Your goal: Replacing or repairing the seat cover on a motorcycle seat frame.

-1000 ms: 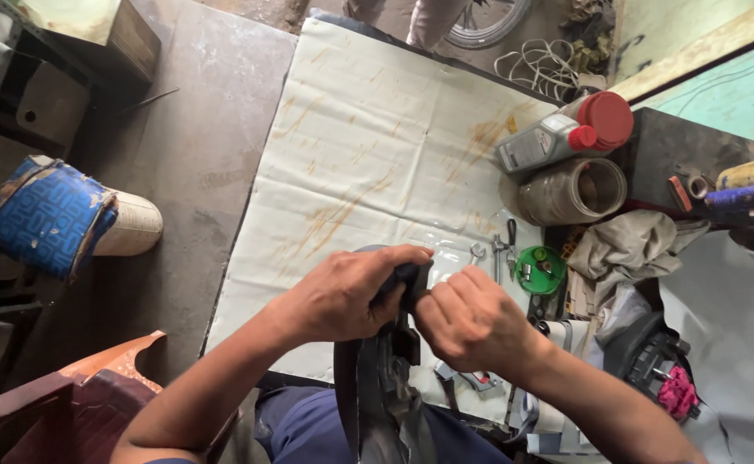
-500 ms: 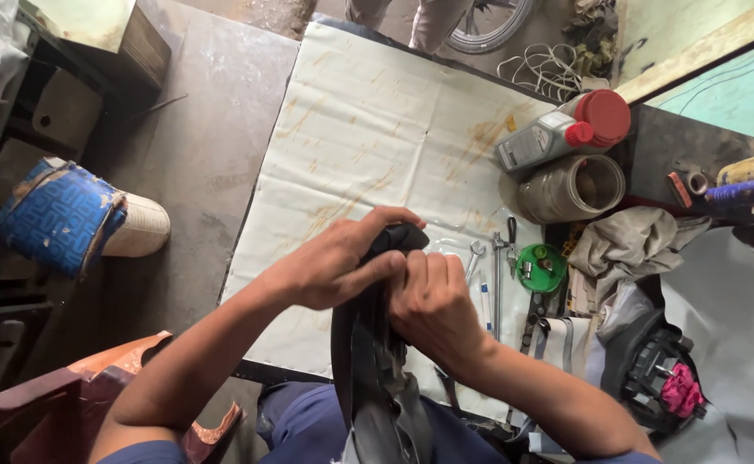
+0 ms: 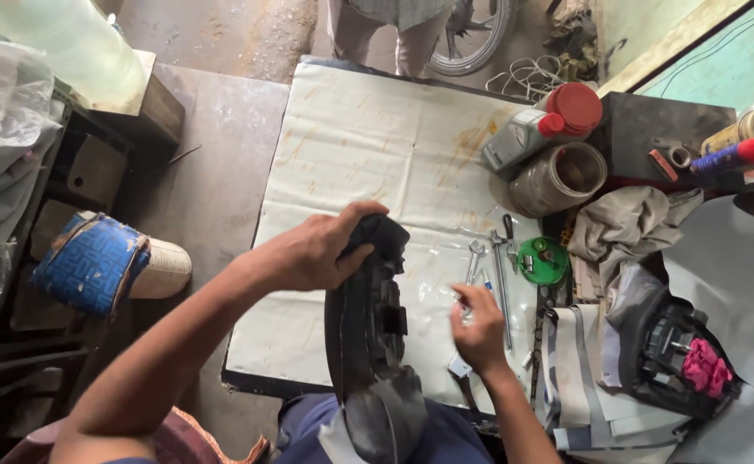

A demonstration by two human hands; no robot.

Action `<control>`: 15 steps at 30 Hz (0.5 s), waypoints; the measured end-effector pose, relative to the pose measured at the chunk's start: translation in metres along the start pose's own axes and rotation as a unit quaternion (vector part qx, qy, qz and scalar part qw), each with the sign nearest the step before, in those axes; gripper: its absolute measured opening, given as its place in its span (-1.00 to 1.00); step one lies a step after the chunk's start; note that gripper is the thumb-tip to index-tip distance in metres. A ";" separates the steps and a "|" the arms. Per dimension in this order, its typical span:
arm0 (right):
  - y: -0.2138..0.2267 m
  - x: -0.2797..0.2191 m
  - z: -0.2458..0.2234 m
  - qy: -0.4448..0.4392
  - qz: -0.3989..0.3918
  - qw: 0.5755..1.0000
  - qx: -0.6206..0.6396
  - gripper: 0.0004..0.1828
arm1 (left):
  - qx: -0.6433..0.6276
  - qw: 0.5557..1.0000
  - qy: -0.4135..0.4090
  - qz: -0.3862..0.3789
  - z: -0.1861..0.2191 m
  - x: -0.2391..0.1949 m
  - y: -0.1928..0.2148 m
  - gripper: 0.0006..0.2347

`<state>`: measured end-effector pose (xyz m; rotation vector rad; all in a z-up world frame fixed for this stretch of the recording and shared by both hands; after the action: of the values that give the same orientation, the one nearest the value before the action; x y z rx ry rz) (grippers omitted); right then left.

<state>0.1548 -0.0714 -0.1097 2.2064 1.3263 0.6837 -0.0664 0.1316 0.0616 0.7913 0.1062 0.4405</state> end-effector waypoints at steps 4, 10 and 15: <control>-0.041 -0.122 0.179 -0.237 -0.132 0.941 -0.202 -0.17 | 0.003 0.999 -0.046 0.004 0.012 0.007 0.003 -0.55; -0.045 -0.173 0.179 -0.224 -0.121 0.903 -0.346 0.29 | 0.004 0.996 -0.029 -0.080 0.027 0.018 0.002 -0.53; -0.032 -0.145 0.178 -0.504 -0.259 0.819 -0.084 -0.38 | 0.053 0.987 0.012 -0.154 0.039 0.023 0.006 -0.52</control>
<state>0.1869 -0.2126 -0.2902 1.5013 1.0906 -0.5213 -0.0376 0.1194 0.0951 0.8585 0.2723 0.1516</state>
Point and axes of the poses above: each hand's wrist, its own x-axis towards the middle knuckle, its own y-axis out of the back of the hand, z = x × y, the point moved 4 cm from there along x, towards the middle knuckle, and after that the axes turned 5 degrees about x, right-handed, at the moved point
